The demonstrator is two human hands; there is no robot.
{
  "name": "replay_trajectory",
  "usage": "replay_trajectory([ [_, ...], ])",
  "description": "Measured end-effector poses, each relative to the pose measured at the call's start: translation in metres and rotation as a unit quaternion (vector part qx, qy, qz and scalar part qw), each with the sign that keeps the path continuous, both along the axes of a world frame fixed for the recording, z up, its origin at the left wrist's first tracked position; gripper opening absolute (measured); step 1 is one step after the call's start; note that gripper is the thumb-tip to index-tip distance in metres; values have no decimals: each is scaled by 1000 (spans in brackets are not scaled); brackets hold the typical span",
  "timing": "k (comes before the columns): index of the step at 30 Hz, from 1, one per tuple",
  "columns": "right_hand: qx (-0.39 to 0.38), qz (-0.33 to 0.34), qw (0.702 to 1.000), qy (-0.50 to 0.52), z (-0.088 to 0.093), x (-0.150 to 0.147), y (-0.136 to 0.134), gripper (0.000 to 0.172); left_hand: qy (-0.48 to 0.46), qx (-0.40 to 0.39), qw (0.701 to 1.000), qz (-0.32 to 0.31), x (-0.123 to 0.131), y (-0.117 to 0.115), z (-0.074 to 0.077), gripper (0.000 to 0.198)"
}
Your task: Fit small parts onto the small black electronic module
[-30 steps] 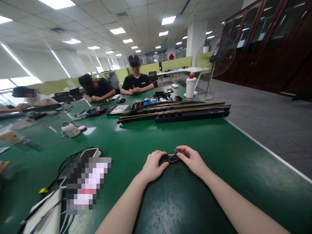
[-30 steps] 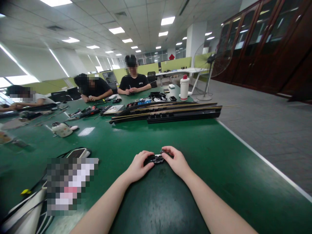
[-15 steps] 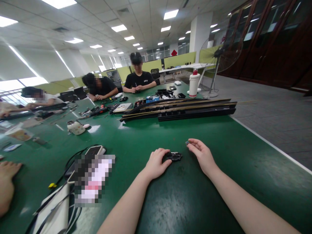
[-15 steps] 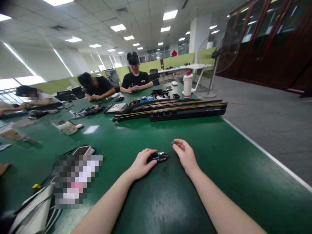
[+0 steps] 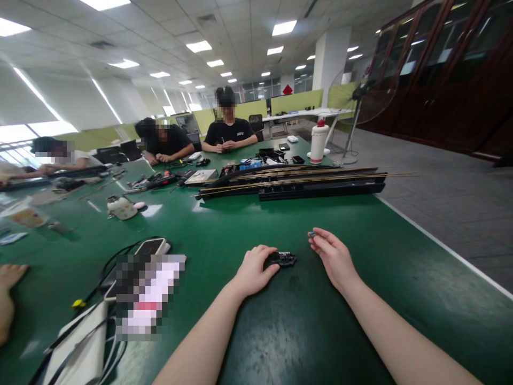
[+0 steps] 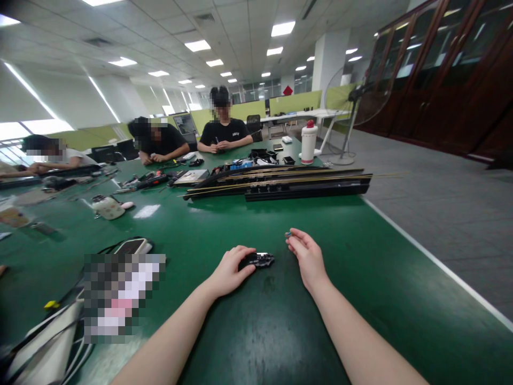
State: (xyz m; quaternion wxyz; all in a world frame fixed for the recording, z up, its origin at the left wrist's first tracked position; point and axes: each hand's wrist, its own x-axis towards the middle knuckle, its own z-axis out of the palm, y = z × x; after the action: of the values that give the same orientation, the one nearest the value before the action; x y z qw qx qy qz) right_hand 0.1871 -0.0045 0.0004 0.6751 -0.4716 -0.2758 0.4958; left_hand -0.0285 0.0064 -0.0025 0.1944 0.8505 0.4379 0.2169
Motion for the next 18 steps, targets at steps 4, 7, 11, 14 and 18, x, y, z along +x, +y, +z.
replay_trajectory([
  [4,-3,7,1000,12,2,-1,0,32,-5,1,1000,-2,0,0,0,37],
  [7,-3,10,1000,10,2,-2,0,33,-10,-3,1000,-1,0,0,1,37],
  [11,0,20,1000,-19,1,-4,-1,37,-12,-10,1000,0,1,0,3,36],
  [14,7,35,997,-61,1,-6,-2,41,-12,-12,1000,-2,1,-1,4,36],
  [18,27,73,989,-128,0,-8,-3,38,-16,-12,1000,-4,1,-1,3,37],
])
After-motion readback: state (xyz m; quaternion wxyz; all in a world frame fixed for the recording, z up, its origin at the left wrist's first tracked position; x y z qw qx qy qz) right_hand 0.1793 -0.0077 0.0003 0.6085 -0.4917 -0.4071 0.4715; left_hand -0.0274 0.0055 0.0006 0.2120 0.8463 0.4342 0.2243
